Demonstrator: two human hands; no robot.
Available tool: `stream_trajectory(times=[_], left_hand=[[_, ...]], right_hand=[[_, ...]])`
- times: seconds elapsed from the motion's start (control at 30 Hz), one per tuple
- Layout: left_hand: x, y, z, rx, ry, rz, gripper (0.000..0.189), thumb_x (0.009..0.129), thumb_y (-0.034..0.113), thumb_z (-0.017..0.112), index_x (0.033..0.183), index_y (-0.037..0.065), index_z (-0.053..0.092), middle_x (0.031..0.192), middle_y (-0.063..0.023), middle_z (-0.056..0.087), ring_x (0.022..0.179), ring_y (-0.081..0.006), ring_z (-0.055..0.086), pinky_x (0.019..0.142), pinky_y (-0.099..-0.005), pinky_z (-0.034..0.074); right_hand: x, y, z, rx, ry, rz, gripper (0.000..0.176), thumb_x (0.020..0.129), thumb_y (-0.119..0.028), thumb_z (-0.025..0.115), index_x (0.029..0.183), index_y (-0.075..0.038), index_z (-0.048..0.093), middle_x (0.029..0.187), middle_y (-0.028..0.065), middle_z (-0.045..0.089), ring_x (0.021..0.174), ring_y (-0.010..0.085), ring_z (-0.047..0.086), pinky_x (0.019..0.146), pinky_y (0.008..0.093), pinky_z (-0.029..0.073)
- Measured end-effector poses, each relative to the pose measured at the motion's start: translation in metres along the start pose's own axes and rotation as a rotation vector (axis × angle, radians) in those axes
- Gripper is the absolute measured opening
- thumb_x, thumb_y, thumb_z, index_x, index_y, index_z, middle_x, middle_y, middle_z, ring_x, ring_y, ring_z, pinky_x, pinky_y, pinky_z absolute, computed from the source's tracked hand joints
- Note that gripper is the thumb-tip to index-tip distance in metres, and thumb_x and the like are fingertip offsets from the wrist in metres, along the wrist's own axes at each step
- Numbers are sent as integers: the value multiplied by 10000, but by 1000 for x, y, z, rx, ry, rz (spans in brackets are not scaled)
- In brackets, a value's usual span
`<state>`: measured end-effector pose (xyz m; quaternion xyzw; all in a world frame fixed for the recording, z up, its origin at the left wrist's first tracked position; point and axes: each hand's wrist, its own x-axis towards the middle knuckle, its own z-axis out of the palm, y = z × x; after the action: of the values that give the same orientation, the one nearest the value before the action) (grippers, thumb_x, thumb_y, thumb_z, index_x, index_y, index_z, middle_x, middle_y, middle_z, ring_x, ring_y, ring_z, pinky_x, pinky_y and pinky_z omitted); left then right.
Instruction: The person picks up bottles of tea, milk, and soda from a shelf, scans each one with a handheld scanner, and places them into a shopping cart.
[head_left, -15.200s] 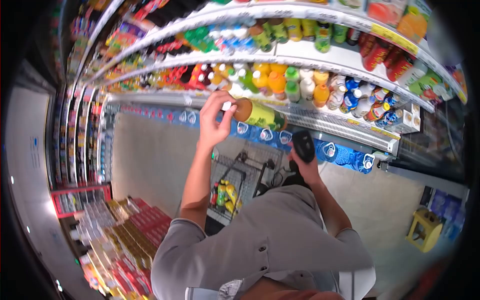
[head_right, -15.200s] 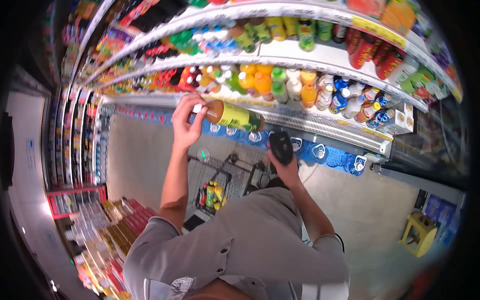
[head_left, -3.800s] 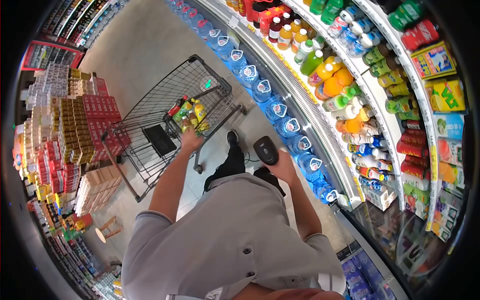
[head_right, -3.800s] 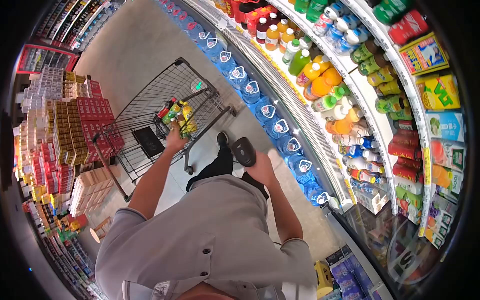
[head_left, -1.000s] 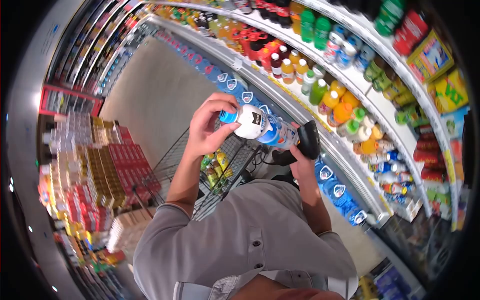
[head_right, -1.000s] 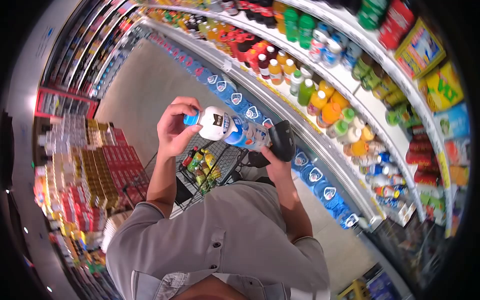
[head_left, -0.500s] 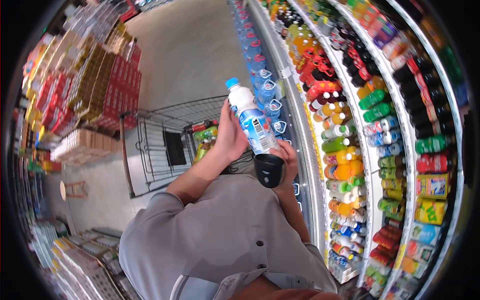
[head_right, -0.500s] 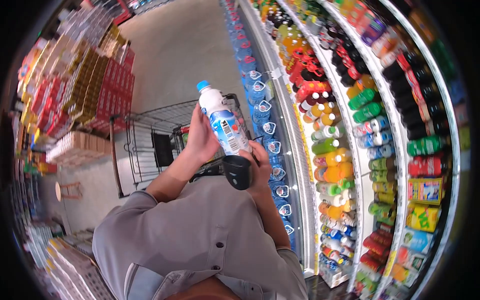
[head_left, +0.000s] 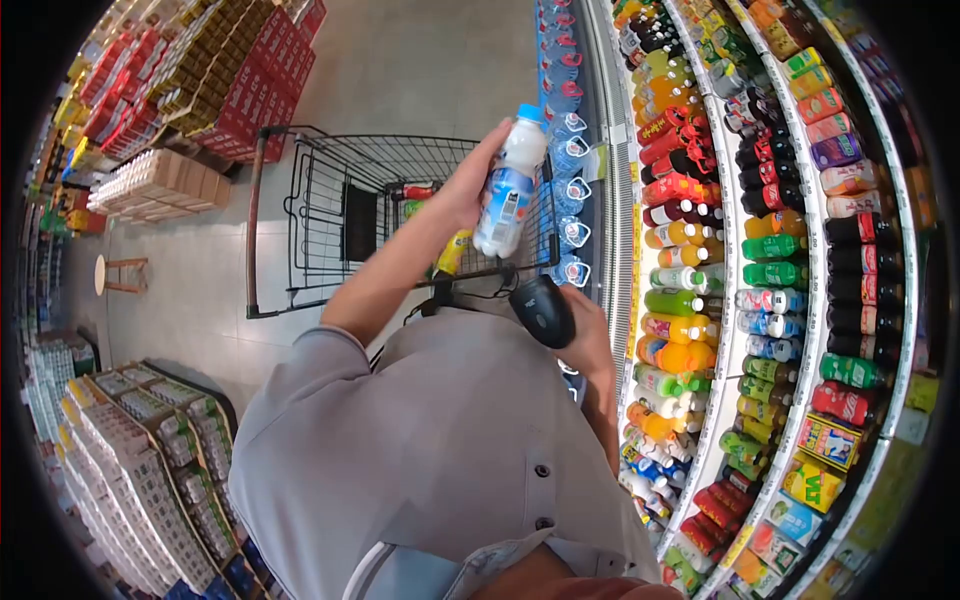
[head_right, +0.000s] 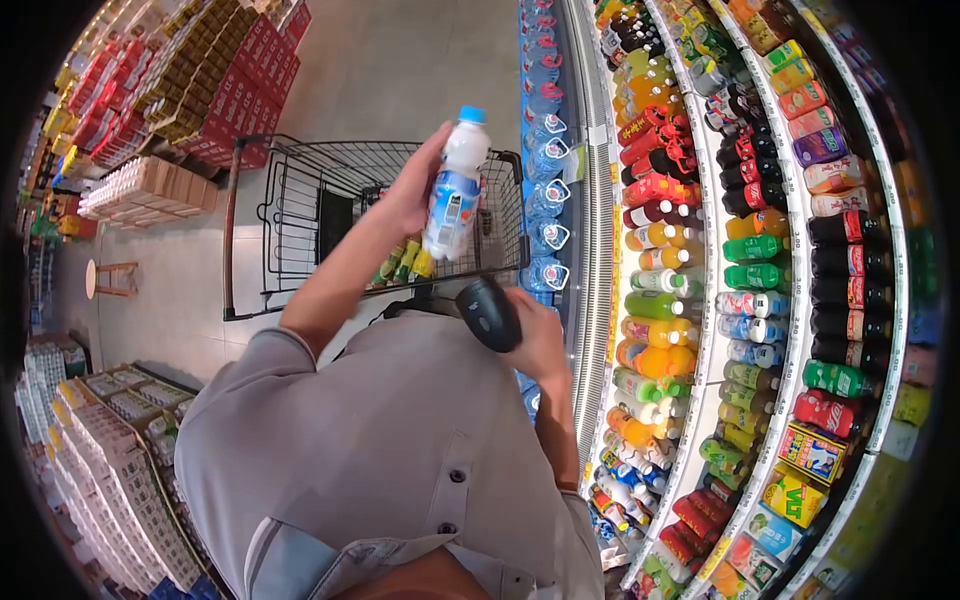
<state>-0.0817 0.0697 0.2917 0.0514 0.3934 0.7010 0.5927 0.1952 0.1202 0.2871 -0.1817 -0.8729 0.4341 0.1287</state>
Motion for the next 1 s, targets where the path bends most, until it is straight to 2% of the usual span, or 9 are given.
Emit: stream_trajectory(times=[0.07, 0.1, 0.17, 0.33, 0.53, 0.63, 0.7, 0.87, 1.0], left_hand=[[11, 10, -10, 132, -32, -28, 593, 987, 647, 498, 1082, 83, 652, 832, -93, 681, 650, -204, 673, 568, -357, 561], [15, 14, -13, 276, -63, -55, 592, 976, 651, 522, 1042, 80, 664, 797, -71, 670, 568, -171, 645, 485, -331, 538], [21, 18, -18, 332, -71, -83, 592, 976, 639, 537, 1060, 65, 653, 765, -60, 646, 514, -161, 619, 444, -316, 523], [32, 3, -42, 376, 26, -115, 593, 978, 637, 538, 1098, 65, 641, 760, -56, 630, 538, -160, 630, 468, -335, 543], [51, -22, -91, 216, -37, -170, 540, 967, 622, 572, 1108, 103, 629, 813, -62, 644, 594, -181, 646, 498, -364, 556], [51, -27, -101, 16, -9, -251, 524, 954, 646, 571, 1083, 143, 646, 847, -62, 670, 676, -217, 657, 619, -399, 586], [54, -28, -102, -33, -48, -250, 558, 937, 681, 555, 1067, 145, 643, 848, -62, 661, 691, -234, 657, 650, -418, 587], [63, -52, -104, 53, 70, -400, 528, 901, 632, 641, 1040, 123, 636, 820, -91, 654, 705, -267, 655, 688, -440, 569], [89, -83, -112, 203, 128, -407, 458, 899, 543, 687, 1064, 120, 625, 815, -82, 650, 716, -264, 655, 686, -444, 572]], right_hand=[[3, -10, -15, -155, -107, 43, 374, 701, -122, 783, 1056, -67, 679, 982, 139, 691, 906, 386, 676, 764, 422, 551], [3, -11, -24, -161, -110, 45, 374, 701, -122, 783, 1056, -67, 679, 982, 139, 691, 906, 386, 676, 764, 422, 551], [7, -14, -38, -237, -266, -8, 359, 692, -100, 764, 1039, -71, 677, 965, 134, 689, 879, 390, 673, 739, 435, 542], [20, -29, -35, -186, -251, 60, 348, 633, -58, 729, 976, -56, 668, 916, 151, 689, 887, 407, 667, 744, 461, 534], [35, -25, -19, -280, -316, 145, 357, 619, -92, 735, 968, -48, 671, 899, 177, 685, 884, 424, 659, 760, 488, 528], [27, -11, -15, -201, -189, -27, 351, 636, -153, 749, 962, -53, 669, 916, 184, 691, 893, 417, 663, 768, 501, 528], [30, -18, -21, -274, -307, 202, 358, 673, -203, 744, 995, -60, 677, 959, 183, 703, 947, 404, 674, 807, 503, 538], [-4, 5, -20, -132, -84, 179, 329, 701, -205, 730, 992, -63, 671, 953, 188, 713, 927, 420, 674, 765, 514, 536], [-49, 24, -1, -102, 20, 329, 305, 717, -168, 702, 999, -59, 671, 944, 207, 708, 918, 436, 668, 754, 523, 531]])
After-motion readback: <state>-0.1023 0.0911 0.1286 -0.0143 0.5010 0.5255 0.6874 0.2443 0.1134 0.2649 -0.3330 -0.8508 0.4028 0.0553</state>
